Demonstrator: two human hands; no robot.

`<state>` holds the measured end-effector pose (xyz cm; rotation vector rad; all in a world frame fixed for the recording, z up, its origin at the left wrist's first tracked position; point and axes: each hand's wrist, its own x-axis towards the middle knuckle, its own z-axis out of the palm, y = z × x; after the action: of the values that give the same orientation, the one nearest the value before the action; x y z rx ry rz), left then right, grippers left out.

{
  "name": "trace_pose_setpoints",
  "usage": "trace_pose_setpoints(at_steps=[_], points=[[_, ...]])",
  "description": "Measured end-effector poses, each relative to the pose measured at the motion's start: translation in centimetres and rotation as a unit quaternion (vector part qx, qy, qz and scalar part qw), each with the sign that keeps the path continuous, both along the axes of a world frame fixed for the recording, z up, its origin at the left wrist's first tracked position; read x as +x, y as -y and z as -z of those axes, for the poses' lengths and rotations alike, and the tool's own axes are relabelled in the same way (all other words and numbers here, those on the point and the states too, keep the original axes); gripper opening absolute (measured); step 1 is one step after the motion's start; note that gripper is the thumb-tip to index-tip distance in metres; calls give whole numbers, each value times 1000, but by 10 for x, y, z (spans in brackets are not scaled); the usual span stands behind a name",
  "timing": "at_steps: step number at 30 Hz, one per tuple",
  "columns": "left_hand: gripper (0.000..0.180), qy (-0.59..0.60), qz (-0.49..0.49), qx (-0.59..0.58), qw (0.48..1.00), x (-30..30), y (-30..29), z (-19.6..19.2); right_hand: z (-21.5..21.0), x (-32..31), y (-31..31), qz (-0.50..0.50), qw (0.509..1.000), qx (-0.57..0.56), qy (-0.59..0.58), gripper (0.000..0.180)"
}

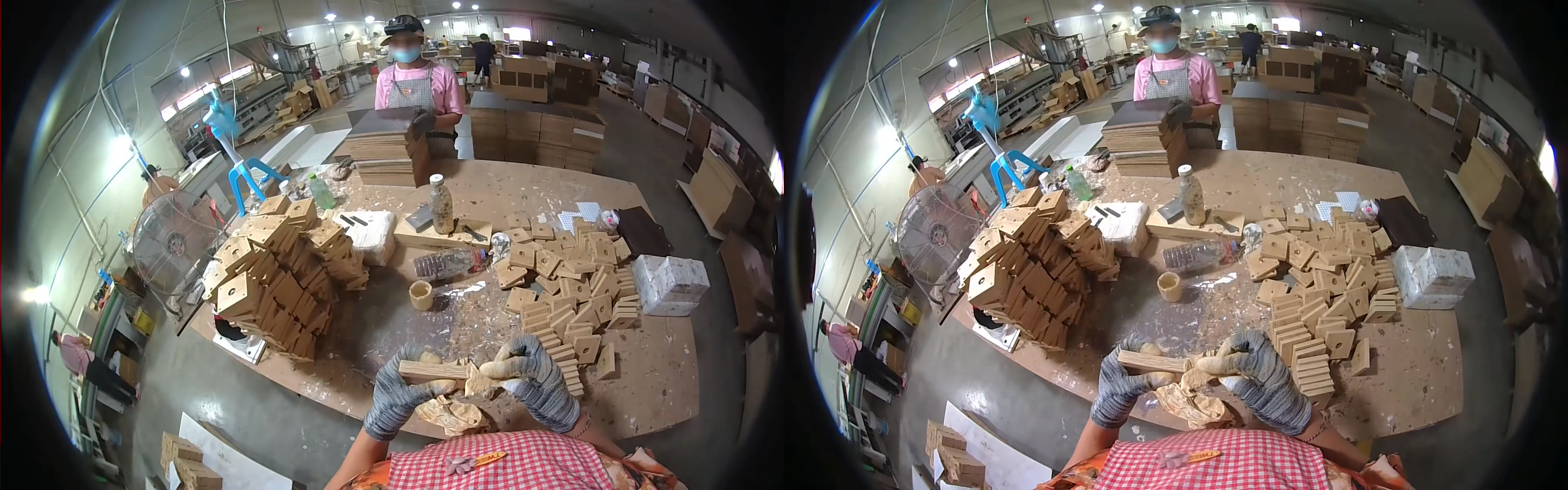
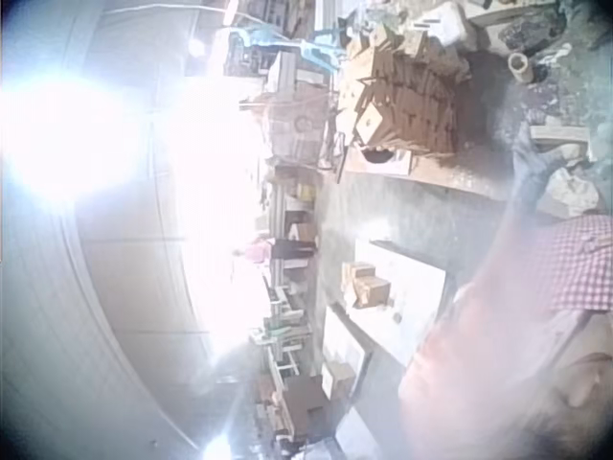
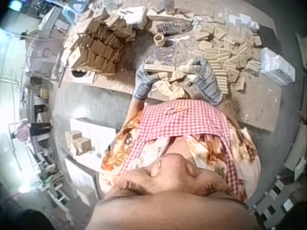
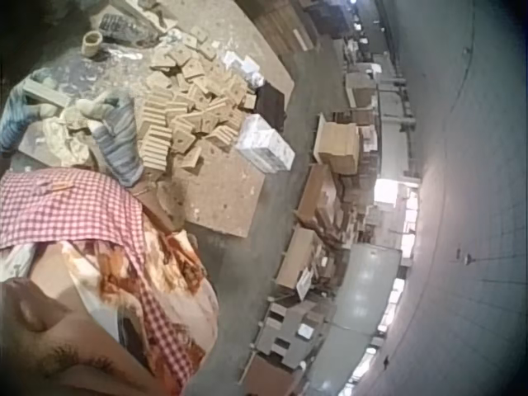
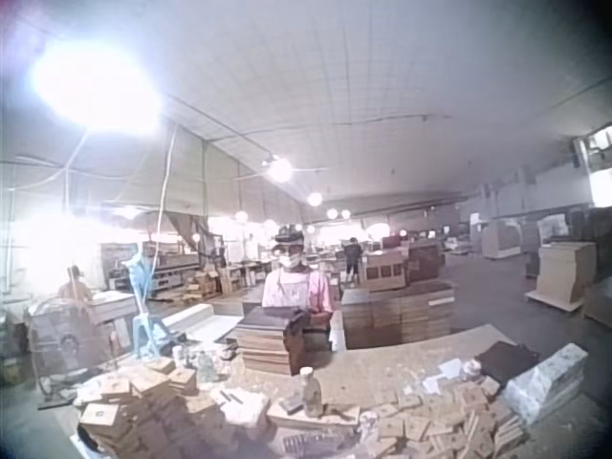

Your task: The person rubs and wipes wooden blocks one by one with a cloth by hand.

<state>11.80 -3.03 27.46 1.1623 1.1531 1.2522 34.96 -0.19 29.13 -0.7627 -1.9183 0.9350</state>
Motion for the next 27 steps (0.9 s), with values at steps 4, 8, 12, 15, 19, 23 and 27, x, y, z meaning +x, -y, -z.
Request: trace_pose_setpoints(at_steps=[4,8,12,15,19,23,27], points=[[44,18,-9,-24,999,1,5,3,5,1,2,2,1000,-18,-19,23],[42,6,-5,0,1000,0,9,8,4,-1,4,28,999,24,14,23],[42,16,-7,-7,1000,1,10,5,6,2,4,20,1000,-6,-14,27],[43,9,-8,-3,1000,-1,10,7,4,-1,1,11,1000,-8,-7,27],[43,7,-12,-10,1000,1,10,3,6,-1,0,18,997,-28,-63,26],[45,2,-18,-30,999,2,11,4,7,2,0,7,1000,10,-5,27],[42,16,-21,-67,997,7,13,-6,11,2,4,33,998,-28,-42,28]])
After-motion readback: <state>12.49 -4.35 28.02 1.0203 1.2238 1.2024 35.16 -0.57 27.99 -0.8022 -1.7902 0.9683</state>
